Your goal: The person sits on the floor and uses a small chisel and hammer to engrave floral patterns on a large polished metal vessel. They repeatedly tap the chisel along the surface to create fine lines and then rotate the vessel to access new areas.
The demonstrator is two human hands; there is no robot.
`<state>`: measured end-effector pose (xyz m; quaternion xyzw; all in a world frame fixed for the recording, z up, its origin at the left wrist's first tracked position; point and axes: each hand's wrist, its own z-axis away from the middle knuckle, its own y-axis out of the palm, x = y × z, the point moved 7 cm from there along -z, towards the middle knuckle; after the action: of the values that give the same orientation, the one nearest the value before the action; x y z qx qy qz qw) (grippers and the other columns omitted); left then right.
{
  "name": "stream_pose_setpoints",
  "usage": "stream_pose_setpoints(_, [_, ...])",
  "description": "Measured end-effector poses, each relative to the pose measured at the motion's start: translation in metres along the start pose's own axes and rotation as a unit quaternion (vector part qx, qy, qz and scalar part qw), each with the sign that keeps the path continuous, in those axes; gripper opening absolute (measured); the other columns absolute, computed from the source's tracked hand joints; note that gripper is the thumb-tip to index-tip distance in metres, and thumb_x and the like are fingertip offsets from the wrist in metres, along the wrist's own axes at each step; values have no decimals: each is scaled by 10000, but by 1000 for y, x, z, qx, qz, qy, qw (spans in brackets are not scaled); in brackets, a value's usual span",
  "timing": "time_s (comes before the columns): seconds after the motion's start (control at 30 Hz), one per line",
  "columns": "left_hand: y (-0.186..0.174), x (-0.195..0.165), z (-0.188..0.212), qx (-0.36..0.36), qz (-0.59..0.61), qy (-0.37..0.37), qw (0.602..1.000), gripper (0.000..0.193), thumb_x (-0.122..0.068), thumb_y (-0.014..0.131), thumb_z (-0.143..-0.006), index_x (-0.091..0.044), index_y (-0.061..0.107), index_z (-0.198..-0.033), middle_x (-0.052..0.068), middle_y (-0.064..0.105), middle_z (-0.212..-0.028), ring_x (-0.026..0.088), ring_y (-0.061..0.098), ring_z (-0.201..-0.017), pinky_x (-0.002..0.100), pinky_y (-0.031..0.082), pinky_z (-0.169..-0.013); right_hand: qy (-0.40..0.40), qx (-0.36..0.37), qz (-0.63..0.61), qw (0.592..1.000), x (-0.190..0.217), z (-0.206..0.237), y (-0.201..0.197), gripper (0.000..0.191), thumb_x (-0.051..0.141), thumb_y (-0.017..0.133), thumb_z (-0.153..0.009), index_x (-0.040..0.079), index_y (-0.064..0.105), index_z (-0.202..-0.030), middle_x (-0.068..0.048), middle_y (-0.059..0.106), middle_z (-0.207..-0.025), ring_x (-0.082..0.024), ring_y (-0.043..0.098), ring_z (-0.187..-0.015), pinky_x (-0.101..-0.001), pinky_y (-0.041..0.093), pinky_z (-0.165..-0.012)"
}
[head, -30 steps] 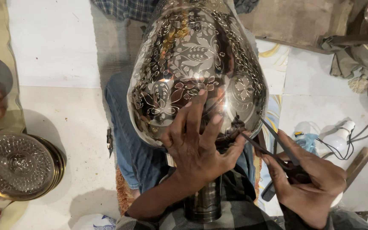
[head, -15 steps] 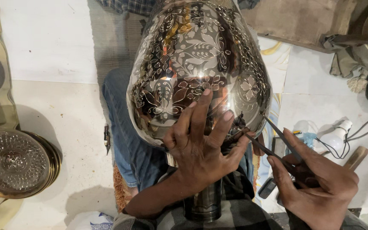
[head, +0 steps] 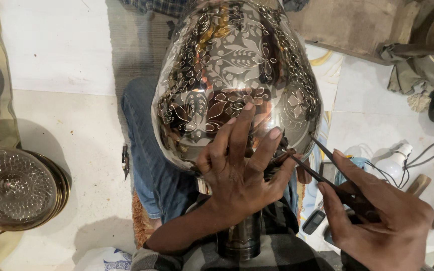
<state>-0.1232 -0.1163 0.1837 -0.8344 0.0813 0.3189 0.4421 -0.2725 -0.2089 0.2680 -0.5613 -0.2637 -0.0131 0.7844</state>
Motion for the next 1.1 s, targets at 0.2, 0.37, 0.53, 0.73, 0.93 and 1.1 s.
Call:
stream_pose_setpoints(0.2, [-3,-1,-2,-13,16,-6,1000,828,-433,763,-1015,-236,236,-1623,143,405,-1665,285,381,-1471,436,206,-1092,-197,-79,146,966,43,-7,-9,271,-17,790,-775,2,798,-1045,-165,784,-904,-247,724,-717,-362,512,-586])
stream_pose_setpoints(0.37, [-5,1,-3,-15,21,-6,1000,761,-414,739,-1041,-210,258,-1594,137,407,-1672,279,394,-1444,434,227,-1088,-361,-48,22,931,67,-20,-13,201,79,728,-1013,128,701,-1206,-145,757,-1095,-273,763,-1040,-430,573,-980])
stream_pose_setpoints(0.53, [-5,1,-3,-20,30,0,999,712,-380,718,-1054,-172,279,-1574,145,400,-1677,291,414,-1474,435,244,-1091,-560,193,-249,766,24,-22,-20,409,370,500,-1044,134,549,-1374,-64,771,-853,-202,763,-759,-444,615,-764])
stream_pose_setpoints(0.73, [-4,1,-5,-30,16,-13,999,740,-474,733,-1080,-181,315,-1616,90,417,-1666,237,412,-1422,416,250,-1094,-569,67,-487,659,-43,-36,22,416,478,447,-1057,125,657,-991,-38,721,-677,-76,667,-454,-377,627,-536])
stream_pose_setpoints(0.93, [-4,3,-4,-16,24,-11,1000,722,-478,720,-1088,-146,314,-1583,111,418,-1623,246,409,-1434,418,254,-1099,-475,45,-634,609,-27,-65,46,564,651,376,-988,152,542,-783,1,482,-542,-149,398,-398,-412,495,-462])
stream_pose_setpoints(1.1, [-3,2,-5,-28,11,-12,999,737,-479,717,-1078,-144,341,-1615,107,425,-1658,252,420,-1465,423,259,-1086,-439,8,-633,638,-5,-73,56,562,638,368,-1010,157,406,-723,18,320,-483,-148,238,-433,-410,333,-437])
